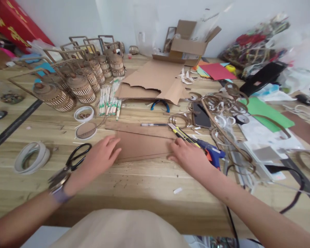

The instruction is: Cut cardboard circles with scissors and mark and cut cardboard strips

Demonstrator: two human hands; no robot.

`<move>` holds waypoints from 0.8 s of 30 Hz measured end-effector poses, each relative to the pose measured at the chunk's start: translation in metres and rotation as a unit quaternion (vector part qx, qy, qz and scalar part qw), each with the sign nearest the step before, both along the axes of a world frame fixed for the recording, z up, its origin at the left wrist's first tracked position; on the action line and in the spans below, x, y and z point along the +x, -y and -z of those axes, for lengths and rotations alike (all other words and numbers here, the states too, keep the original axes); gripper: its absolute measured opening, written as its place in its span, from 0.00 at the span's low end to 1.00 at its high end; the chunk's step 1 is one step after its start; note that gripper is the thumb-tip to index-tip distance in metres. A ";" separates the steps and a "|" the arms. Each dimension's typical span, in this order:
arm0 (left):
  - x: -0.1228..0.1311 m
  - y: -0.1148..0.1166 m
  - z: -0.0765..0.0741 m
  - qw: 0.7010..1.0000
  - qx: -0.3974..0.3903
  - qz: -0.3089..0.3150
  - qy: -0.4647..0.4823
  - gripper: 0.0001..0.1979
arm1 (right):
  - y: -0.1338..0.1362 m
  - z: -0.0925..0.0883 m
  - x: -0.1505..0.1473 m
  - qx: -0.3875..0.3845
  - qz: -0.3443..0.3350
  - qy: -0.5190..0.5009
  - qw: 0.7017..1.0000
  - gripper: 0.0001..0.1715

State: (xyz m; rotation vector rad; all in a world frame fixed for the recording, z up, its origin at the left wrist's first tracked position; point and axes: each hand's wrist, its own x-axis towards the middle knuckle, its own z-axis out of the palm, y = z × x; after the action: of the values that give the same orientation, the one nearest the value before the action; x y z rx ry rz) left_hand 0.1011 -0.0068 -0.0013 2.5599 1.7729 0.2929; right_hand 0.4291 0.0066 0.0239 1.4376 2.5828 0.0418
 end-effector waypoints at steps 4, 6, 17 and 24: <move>-0.006 0.041 0.007 0.994 -0.054 -0.027 0.096 0.18 | 0.025 0.024 0.003 0.007 0.057 -0.149 0.987 0.22; -0.005 0.050 0.009 0.985 -0.075 -0.036 0.153 0.17 | 0.033 0.030 -0.001 0.005 0.071 -0.214 0.974 0.21; -0.013 0.059 0.001 0.993 0.086 0.045 0.070 0.16 | 0.041 0.029 -0.004 0.160 -0.060 -0.219 0.961 0.18; -0.005 0.049 -0.032 0.968 0.199 0.154 -0.018 0.16 | 0.033 0.004 -0.008 0.304 -0.163 -0.197 0.918 0.13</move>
State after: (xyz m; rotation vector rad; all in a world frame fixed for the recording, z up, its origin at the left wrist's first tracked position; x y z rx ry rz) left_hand 0.0960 -0.0557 0.0306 3.0767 1.4100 0.6555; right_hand 0.4211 -0.0259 0.0197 1.2426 3.3177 0.7325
